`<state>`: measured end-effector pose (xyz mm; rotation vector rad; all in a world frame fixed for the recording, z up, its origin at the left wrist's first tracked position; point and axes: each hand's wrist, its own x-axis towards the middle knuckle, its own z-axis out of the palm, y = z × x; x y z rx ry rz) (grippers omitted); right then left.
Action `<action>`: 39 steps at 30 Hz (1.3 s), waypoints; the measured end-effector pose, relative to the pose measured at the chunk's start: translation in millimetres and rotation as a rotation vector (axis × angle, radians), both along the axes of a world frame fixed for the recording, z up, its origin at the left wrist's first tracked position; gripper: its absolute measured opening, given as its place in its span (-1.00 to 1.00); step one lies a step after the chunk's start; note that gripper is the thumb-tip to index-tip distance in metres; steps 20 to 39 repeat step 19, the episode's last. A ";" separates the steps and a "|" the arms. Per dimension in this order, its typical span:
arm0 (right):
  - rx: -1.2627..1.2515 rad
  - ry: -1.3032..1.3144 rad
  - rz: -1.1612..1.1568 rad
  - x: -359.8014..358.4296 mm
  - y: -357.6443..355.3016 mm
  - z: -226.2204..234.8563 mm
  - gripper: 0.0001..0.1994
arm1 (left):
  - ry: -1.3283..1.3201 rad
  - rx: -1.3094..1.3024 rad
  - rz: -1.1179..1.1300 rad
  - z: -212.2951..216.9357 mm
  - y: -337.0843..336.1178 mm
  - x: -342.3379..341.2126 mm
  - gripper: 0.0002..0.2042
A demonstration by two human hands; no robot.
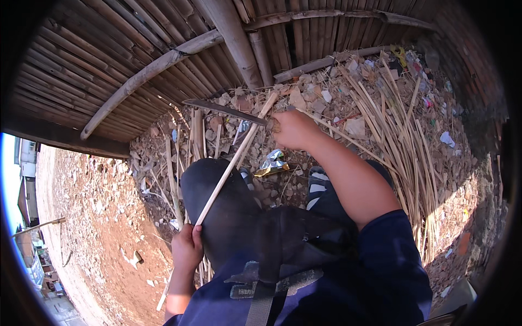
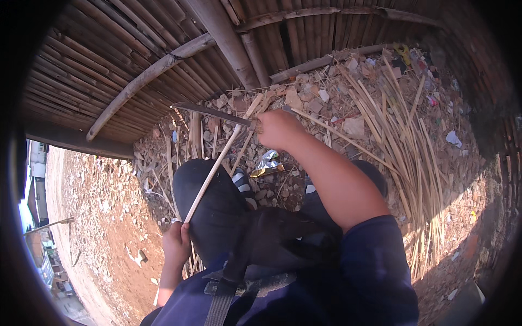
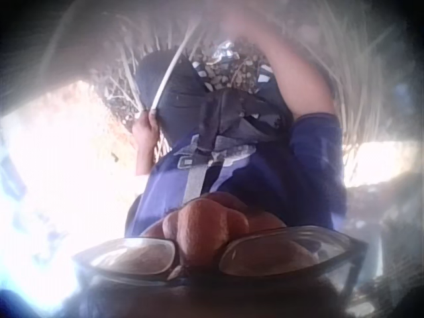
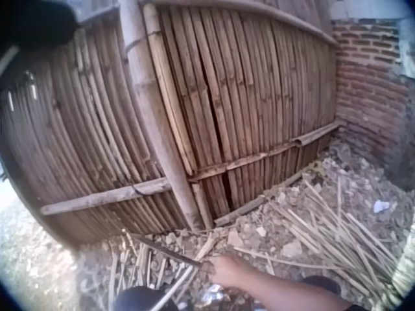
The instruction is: The person strips thin layers of wood from a long piece using a large knife by holding the wood in their lap.
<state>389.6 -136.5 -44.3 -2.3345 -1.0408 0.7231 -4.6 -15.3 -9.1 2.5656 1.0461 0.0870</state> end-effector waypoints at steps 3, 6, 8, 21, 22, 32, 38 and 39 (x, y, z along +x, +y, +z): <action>0.110 -0.174 0.125 -18.6 3.5 11.6 -0.59 | 0.015 -0.027 0.039 -1.3 -5.0 -1.5 -0.68; 0.000 -0.202 0.312 -24.1 6.4 27.8 -0.62 | -0.042 -0.032 0.065 -16.0 -4.1 -9.7 -0.67; 0.004 0.068 0.033 9.1 4.4 -9.5 -0.67 | -0.129 -0.018 0.024 -27.5 0.6 -10.4 -0.66; 0.006 -0.171 0.268 -20.5 2.2 23.4 -0.64 | -0.121 -0.081 0.074 -22.3 -3.2 -12.2 -0.68; 0.006 -0.171 0.268 -20.5 2.2 23.4 -0.64 | -0.121 -0.081 0.074 -22.3 -3.2 -12.2 -0.68; 0.006 -0.171 0.268 -20.5 2.2 23.4 -0.64 | -0.121 -0.081 0.074 -22.3 -3.2 -12.2 -0.68; 0.006 -0.171 0.268 -20.5 2.2 23.4 -0.64 | -0.121 -0.081 0.074 -22.3 -3.2 -12.2 -0.68; 0.006 -0.171 0.268 -20.5 2.2 23.4 -0.64 | -0.121 -0.081 0.074 -22.3 -3.2 -12.2 -0.68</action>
